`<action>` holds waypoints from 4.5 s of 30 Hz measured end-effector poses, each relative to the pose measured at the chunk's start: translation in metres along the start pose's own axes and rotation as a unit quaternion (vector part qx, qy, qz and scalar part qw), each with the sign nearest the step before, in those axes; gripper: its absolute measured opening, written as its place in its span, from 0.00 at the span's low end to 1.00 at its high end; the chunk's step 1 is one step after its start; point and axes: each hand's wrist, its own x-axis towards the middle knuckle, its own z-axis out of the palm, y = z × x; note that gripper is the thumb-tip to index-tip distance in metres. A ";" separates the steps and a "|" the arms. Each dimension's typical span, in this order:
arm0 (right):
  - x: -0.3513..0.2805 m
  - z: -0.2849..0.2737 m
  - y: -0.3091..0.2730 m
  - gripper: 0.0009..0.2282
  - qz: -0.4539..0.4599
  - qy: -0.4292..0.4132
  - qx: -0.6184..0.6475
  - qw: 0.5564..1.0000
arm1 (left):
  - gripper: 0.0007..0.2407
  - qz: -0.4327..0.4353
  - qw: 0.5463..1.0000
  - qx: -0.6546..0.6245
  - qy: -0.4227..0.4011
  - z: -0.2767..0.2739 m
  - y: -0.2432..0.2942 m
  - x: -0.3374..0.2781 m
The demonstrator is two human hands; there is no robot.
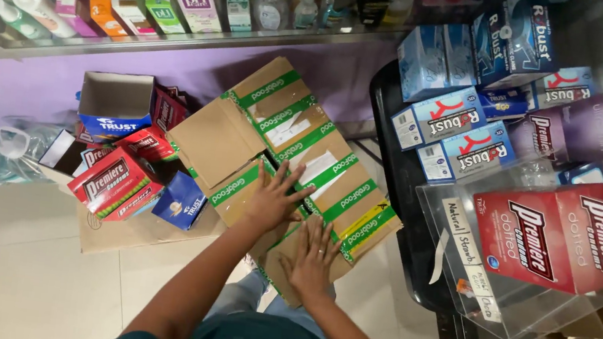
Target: Packing retail products like condom boxes and cigarette packs into a larger cardboard box.
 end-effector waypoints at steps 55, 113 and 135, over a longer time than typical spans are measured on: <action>0.159 0.021 0.144 0.37 -0.057 -0.001 -0.029 0.998 | 0.19 -0.618 0.258 -0.683 0.292 0.151 -0.020 -0.087; 0.090 0.034 0.089 0.57 0.322 -0.363 -0.068 0.872 | 0.12 -0.240 0.891 -0.354 0.152 0.009 0.083 -0.035; 0.066 -0.006 0.067 0.56 0.298 -0.333 -0.014 0.894 | 0.02 0.264 0.930 -0.079 -0.244 -0.028 0.039 -0.059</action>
